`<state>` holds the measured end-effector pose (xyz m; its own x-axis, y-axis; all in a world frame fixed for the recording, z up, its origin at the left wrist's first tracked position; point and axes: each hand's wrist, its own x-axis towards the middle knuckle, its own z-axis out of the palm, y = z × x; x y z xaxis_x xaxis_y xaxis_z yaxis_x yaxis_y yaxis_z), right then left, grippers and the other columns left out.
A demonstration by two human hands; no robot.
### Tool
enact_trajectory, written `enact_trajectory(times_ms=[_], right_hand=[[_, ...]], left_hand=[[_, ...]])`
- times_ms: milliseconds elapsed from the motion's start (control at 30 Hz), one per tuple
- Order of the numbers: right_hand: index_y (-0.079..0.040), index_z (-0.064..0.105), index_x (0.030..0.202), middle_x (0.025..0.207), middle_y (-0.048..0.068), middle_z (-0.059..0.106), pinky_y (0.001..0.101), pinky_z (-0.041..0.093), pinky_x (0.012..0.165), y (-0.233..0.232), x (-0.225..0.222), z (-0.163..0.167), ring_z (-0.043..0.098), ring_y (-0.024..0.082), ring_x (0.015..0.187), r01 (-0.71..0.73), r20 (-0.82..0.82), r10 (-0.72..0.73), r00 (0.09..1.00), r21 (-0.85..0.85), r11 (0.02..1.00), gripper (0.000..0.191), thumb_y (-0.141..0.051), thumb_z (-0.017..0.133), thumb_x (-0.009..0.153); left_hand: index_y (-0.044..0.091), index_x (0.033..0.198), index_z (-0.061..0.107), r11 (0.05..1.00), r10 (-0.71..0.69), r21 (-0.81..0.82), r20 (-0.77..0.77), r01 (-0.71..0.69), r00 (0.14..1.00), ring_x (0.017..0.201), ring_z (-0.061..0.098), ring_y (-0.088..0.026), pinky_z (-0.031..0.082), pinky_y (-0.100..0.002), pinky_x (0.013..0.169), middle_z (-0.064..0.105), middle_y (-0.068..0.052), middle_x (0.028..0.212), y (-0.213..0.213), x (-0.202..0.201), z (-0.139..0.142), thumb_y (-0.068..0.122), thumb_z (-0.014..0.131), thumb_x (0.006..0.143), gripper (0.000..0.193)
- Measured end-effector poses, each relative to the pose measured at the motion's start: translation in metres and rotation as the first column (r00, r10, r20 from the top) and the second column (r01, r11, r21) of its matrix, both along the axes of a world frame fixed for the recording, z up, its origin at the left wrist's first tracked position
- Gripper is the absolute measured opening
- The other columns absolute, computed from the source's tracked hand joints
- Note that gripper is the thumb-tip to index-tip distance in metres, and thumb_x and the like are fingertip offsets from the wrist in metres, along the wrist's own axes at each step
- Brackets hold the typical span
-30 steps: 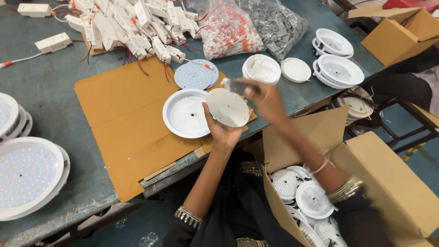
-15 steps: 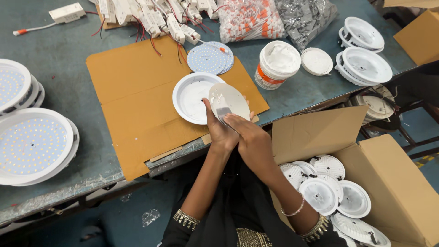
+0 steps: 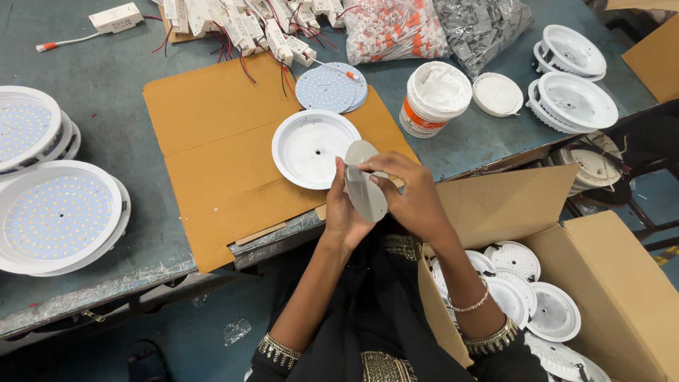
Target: The person applies a white substance to the inside of circular light housings and the back of round circuit boards using a rectangular applicator, then places the housings into a box.
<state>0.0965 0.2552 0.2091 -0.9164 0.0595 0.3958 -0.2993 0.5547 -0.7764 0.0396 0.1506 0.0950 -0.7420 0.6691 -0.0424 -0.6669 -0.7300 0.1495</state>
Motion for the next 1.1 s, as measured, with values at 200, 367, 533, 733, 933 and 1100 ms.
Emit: enact_trajectory(times_ms=[200,367,533,733,933,1100], right_hand=[[-0.005,0.075,0.11,0.11,0.011,0.074,0.0321,0.057,0.087,0.001,0.02,-0.007,0.074,0.022,0.101,0.045,-0.018,-0.044,0.999,0.048,0.998,0.031,0.01,0.059,0.088],[-0.003,0.074,0.115,0.113,0.013,0.075,0.0344,0.057,0.088,0.01,0.003,-0.011,0.074,0.024,0.101,0.143,-0.082,-0.138,0.987,0.059,0.988,0.026,0.006,0.061,0.094],[-0.003,0.075,0.111,0.11,0.013,0.076,0.0333,0.059,0.085,-0.002,0.009,-0.02,0.076,0.023,0.099,0.179,0.002,-0.179,0.984,0.025,0.984,0.024,0.004,0.062,0.093],[-0.003,0.074,0.113,0.114,0.012,0.074,0.0327,0.062,0.088,-0.019,0.038,-0.027,0.074,0.023,0.102,0.154,-0.051,-0.153,0.987,0.021,0.988,0.028,0.008,0.059,0.091],[-0.004,0.077,0.111,0.11,0.012,0.077,0.0314,0.058,0.086,0.003,0.043,-0.031,0.075,0.022,0.095,0.223,0.043,-0.223,0.974,0.02,0.975,0.028,0.008,0.062,0.091],[-0.002,0.075,0.113,0.111,0.014,0.077,0.0346,0.056,0.091,0.025,0.006,-0.036,0.075,0.023,0.101,0.206,-0.013,-0.206,0.978,0.028,0.978,0.03,0.01,0.06,0.09]], left_hand=[[0.013,0.129,0.058,0.992,0.001,-0.125,-0.001,-0.001,1.0,0.101,0.068,-0.016,0.057,-0.035,0.09,0.066,-0.003,0.109,-0.002,0.005,0.01,0.064,0.054,0.095,0.061],[0.014,0.128,0.058,0.996,-0.052,-0.083,-0.079,0.045,0.996,0.097,0.067,-0.017,0.056,-0.036,0.08,0.066,-0.003,0.109,0.002,0.012,0.01,0.066,0.054,0.094,0.062],[0.011,0.133,0.058,0.999,-0.004,-0.036,-0.052,0.002,0.999,0.101,0.064,-0.015,0.055,-0.032,0.09,0.062,-0.003,0.111,0.004,0.01,-0.001,0.062,0.056,0.108,0.057],[0.013,0.129,0.056,0.988,0.055,-0.144,-0.064,-0.063,0.996,0.101,0.063,-0.017,0.055,-0.035,0.088,0.062,-0.006,0.11,0.002,0.011,0.012,0.067,0.055,0.096,0.063],[0.014,0.128,0.055,0.995,0.051,-0.083,-0.05,-0.055,0.997,0.105,0.063,-0.022,0.055,-0.042,0.089,0.061,-0.006,0.113,-0.002,0.013,0.028,0.071,0.054,0.092,0.067],[0.013,0.128,0.054,1.0,0.014,-0.011,-0.103,-0.016,0.995,0.11,0.062,-0.026,0.052,-0.049,0.081,0.062,-0.01,0.117,-0.005,0.015,0.028,0.073,0.057,0.088,0.072]])
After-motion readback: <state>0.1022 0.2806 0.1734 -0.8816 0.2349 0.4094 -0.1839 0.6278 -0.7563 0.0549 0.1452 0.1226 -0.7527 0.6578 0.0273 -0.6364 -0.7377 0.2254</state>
